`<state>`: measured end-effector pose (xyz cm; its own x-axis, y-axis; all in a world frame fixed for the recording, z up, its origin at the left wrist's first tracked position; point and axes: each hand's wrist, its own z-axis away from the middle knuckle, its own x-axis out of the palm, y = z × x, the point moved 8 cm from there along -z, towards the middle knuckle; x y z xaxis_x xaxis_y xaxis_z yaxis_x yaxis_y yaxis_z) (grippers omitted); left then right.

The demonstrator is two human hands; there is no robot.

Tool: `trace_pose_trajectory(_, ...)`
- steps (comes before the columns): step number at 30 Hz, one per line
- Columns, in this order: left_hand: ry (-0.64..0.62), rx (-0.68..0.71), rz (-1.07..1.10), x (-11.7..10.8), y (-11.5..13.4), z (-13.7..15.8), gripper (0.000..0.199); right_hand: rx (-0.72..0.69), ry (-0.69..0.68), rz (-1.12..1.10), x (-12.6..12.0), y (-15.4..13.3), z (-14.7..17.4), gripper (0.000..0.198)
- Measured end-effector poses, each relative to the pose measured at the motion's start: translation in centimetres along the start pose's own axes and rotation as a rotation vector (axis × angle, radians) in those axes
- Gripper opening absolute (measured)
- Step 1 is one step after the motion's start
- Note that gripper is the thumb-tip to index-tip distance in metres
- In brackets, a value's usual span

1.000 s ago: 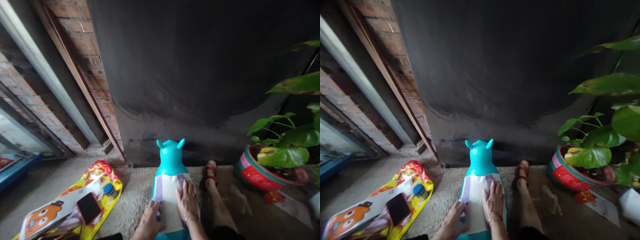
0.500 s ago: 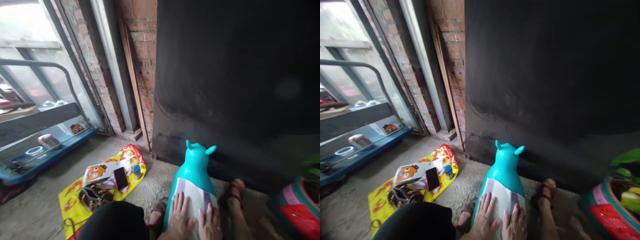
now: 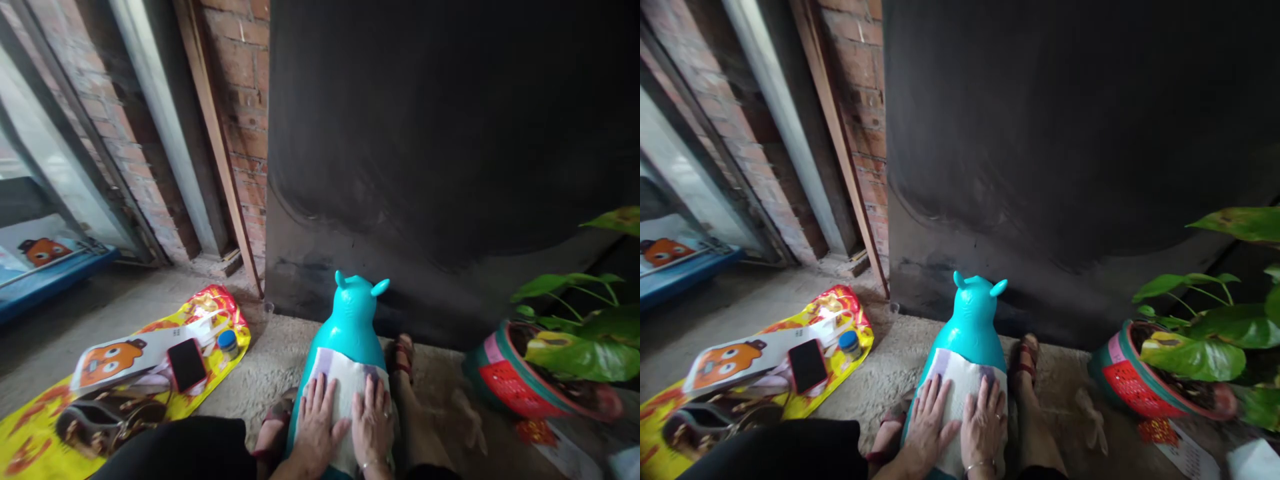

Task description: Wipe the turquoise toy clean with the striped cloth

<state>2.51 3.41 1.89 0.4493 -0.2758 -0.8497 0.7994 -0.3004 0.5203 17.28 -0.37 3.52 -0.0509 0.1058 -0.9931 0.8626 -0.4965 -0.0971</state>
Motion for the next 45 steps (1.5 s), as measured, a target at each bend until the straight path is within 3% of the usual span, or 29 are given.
trace_pose_trajectory(5,-0.108,-0.095,0.0,-0.1,-0.1,-5.5,0.074,0.043,-0.085,0.006,0.0,-1.6,-6.3,0.058)
trace_pose_trajectory(11,-0.075,-0.096,0.004,-1.1,0.2,-9.3,0.071,0.064,-0.077,-0.03,0.0,-2.4,-11.0,0.061)
trace_pose_trajectory(15,-0.097,-0.092,0.013,-1.3,0.3,-8.8,0.072,0.081,-0.08,-0.056,-0.7,-2.6,-9.8,0.061)
trace_pose_trajectory(21,-0.268,-0.005,0.063,-2.1,0.2,-4.8,0.08,0.074,-0.127,0.012,-0.1,-1.4,-2.8,0.06)
trace_pose_trajectory(24,-0.335,0.068,0.102,-2.1,-0.2,-3.0,0.088,-0.012,-0.104,0.033,-0.1,-0.5,0.4,0.057)
trace_pose_trajectory(27,-0.358,0.068,0.135,-1.6,-0.8,-2.7,0.089,-0.165,-0.055,0.044,-1.1,-0.8,1.6,0.053)
trace_pose_trajectory(32,-0.265,-0.012,0.2,-1.1,-1.9,-5.5,0.069,-0.212,-0.077,-0.013,-1.3,-2.1,-0.7,0.05)
trace_pose_trajectory(39,-0.127,-0.016,0.219,-1.2,-3.3,-12.5,0.073,-0.274,-0.052,-0.05,-0.4,-5.2,-6.1,0.055)
trace_pose_trajectory(45,-0.112,0.008,0.197,-1.1,-3.3,-14.2,0.071,-0.262,-0.084,-0.063,-0.5,-5.8,-7.5,0.056)
